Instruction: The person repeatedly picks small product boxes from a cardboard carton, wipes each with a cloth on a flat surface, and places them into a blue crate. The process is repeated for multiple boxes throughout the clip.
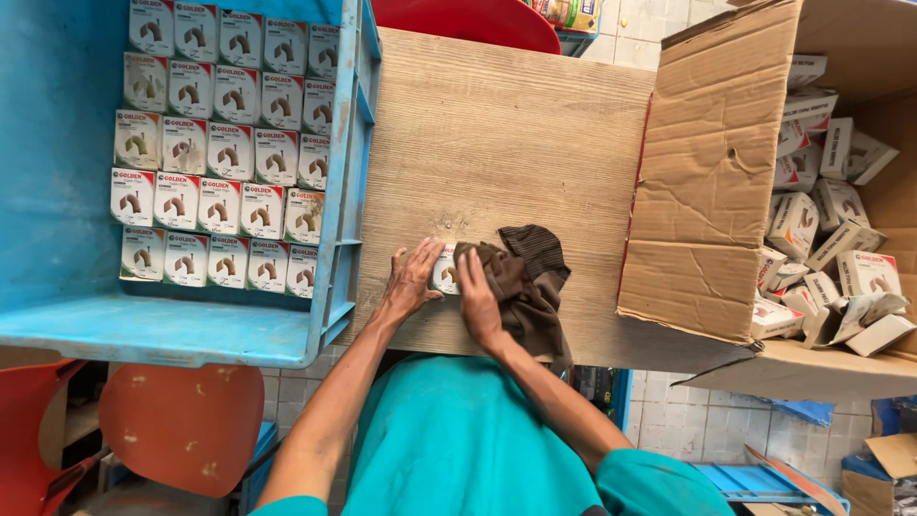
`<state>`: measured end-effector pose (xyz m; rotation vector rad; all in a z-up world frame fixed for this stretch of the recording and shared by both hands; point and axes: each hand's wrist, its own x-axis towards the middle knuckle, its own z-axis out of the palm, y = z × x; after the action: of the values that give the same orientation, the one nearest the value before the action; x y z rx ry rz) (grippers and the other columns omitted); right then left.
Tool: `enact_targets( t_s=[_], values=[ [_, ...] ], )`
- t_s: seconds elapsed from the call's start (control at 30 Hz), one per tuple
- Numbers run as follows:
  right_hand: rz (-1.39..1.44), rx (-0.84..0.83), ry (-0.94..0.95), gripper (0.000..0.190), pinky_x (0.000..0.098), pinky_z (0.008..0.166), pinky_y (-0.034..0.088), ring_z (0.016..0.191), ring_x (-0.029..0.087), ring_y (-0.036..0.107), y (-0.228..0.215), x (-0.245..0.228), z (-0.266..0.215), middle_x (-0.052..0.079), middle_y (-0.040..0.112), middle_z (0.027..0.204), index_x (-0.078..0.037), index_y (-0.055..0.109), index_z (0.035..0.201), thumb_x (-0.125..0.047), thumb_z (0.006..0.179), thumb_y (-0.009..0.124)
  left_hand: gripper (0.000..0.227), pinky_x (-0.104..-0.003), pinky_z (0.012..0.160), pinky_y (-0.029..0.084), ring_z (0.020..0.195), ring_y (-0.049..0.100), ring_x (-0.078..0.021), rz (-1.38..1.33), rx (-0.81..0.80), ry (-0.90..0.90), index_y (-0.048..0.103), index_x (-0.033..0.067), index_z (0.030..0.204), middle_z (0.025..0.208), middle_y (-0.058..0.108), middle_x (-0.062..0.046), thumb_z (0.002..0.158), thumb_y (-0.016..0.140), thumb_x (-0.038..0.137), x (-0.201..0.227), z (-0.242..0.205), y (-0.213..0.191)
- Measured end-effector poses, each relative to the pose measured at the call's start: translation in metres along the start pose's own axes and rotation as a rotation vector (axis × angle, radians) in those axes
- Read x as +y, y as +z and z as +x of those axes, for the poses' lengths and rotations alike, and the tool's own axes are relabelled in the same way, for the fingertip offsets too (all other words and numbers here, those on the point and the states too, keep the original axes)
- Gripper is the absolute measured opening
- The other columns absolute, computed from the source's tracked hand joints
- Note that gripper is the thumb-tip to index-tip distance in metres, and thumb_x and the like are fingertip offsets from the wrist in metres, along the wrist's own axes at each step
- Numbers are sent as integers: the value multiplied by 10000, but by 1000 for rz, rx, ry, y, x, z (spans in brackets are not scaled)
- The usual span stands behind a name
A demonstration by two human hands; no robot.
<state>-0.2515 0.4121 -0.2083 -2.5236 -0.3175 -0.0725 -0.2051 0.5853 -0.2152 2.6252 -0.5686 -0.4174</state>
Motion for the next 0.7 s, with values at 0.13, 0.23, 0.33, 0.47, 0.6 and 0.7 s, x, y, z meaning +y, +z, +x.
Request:
enact_targets(
  t_s=[0.13, 0.23, 0.33, 0.47, 0.6, 0.7],
  values=[
    [-267, -85, -210, 477, 295, 1078, 433, 1408, 298, 404, -8, 4, -31, 163, 400, 1532, -75, 509, 1378, 26, 912, 493, 1162, -514, 1133, 222, 1450, 329, -195, 3, 7, -7, 307, 179, 1535, 1549, 384, -30, 552, 909, 329, 0, 0, 1],
    [-270, -87, -252, 454, 292, 1113, 396, 1392, 271, 421, -2, 2, -15, 138, 451, 1490, -67, 506, 1378, 6, 933, 453, 1159, -505, 1121, 230, 1452, 321, -194, 13, -1, 1, 294, 183, 1544, 1559, 372, -39, 572, 909, 327, -1, -1, 5],
    [-345, -37, -316, 456, 348, 1125, 382, 1372, 307, 447, 8, -9, -7, 182, 496, 1452, -20, 533, 1353, 22, 901, 495, 1101, -506, 1122, 244, 1457, 319, -189, -3, 5, -2, 298, 182, 1539, 1562, 361, -27, 608, 883, 242, -6, 0, 12],
    [-43, -246, -309, 457, 341, 1175, 335, 1386, 275, 433, -14, 6, -20, 141, 486, 1461, -32, 518, 1369, 25, 926, 420, 1076, -482, 1113, 242, 1455, 324, -182, 9, 23, 7, 297, 183, 1545, 1562, 365, -30, 626, 857, 179, -6, 2, 11],
    [-148, -132, -164, 429, 337, 1059, 475, 1211, 279, 592, -72, 4, 6, 144, 612, 1267, -70, 566, 1322, -4, 903, 500, 1168, -493, 1120, 240, 1457, 321, -196, 0, 11, 13, 295, 176, 1541, 1563, 361, -45, 553, 899, 335, -1, -2, 2],
    [-115, -61, 160, 219, 348, 901, 545, 1001, 238, 679, -54, 90, 1, 59, 672, 1051, -131, 628, 1169, -123, 966, 548, 1189, -477, 1122, 243, 1458, 320, -190, 34, 10, 24, 295, 178, 1540, 1559, 369, -41, 537, 892, 405, -4, -1, 6]
  ],
)
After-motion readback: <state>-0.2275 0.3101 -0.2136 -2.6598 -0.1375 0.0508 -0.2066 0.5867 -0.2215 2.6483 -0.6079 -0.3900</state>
